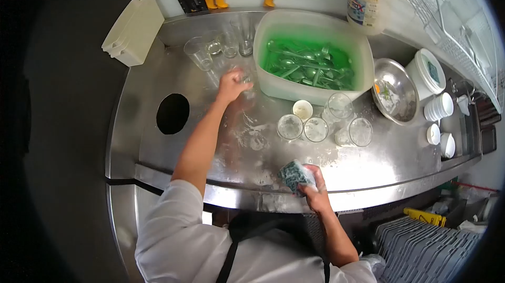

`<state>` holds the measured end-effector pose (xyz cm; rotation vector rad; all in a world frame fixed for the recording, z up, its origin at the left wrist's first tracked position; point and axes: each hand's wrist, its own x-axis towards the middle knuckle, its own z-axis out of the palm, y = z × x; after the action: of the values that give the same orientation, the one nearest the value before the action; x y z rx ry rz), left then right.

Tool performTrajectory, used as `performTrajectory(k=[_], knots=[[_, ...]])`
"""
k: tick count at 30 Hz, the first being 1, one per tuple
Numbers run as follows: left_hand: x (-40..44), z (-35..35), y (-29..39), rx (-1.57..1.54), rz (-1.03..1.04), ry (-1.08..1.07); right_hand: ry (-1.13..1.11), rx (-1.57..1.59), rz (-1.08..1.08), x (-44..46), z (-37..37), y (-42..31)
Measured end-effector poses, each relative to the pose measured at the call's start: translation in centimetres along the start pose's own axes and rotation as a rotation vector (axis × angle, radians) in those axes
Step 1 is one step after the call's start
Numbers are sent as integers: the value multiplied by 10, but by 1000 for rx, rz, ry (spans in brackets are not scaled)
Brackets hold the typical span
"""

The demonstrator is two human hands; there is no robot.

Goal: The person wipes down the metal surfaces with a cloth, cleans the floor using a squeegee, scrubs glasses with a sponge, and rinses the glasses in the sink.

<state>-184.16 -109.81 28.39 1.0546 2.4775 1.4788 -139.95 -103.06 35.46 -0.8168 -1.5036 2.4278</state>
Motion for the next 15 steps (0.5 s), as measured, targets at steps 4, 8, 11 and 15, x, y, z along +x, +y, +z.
performTrajectory(k=[4,8,11,15], knots=[[-117,17,21,-1347,-462,175,80,-698,-572,16,24,13],[-195,20,87,-1802,-931,117,131,-816,-696,58,94,31],[-230,21,96,-1654,-862,-64,178,-1070,-963,85,120,16],[-238,-15,96,-1078,-550,-382,-77,-1122,-283,109,127,-11]])
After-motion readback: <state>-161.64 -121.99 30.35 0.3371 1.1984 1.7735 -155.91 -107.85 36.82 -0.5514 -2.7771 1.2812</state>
